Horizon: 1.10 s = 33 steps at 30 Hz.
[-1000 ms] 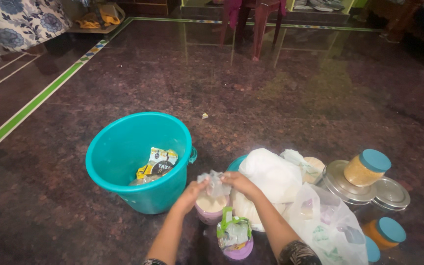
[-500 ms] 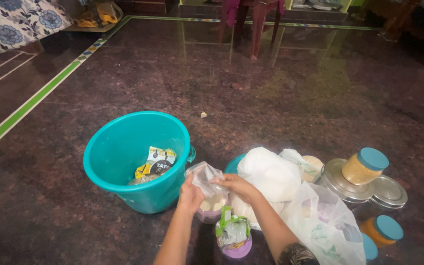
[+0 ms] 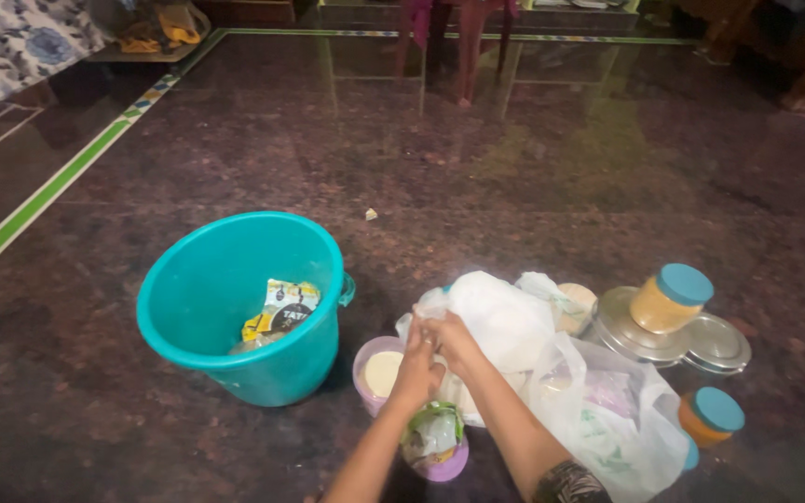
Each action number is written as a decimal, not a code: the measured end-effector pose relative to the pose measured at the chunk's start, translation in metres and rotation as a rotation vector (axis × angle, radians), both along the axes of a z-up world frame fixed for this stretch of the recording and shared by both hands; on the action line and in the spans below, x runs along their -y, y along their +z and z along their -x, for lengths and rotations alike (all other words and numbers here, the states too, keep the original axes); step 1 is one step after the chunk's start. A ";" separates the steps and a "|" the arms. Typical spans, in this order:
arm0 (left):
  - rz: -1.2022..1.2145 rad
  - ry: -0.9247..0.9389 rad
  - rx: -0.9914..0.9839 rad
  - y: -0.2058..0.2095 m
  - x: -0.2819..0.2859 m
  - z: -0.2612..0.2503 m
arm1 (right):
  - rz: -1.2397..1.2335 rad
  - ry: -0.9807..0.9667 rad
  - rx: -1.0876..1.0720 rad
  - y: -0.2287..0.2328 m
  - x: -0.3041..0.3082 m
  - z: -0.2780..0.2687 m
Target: The person unpacks several grocery bags from a blue bucket on the floor, removing items such as plastic-wrapped packets and a green pouch and placing them into containers or on the floor.
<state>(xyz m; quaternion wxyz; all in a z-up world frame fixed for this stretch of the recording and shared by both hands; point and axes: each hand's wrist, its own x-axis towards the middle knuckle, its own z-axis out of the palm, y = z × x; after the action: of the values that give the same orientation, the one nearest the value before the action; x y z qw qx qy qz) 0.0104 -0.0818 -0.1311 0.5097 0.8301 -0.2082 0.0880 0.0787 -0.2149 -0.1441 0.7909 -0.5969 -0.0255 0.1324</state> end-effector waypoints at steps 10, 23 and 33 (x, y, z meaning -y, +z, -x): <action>0.149 0.103 0.315 0.055 0.091 0.057 | 0.051 -0.653 0.079 0.034 0.185 0.020; -0.451 -0.233 -0.046 0.030 0.216 0.098 | -0.251 -0.824 0.149 0.046 0.302 0.105; -0.472 0.026 -0.289 -0.052 0.199 0.038 | -0.037 -0.727 0.054 0.000 0.305 0.123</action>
<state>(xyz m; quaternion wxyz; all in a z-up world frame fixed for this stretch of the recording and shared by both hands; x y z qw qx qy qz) -0.0272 -0.2804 -0.1833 0.3253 0.9325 -0.1374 -0.0758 -0.0445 -0.5199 -0.1445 0.7959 -0.5560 0.1652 -0.1735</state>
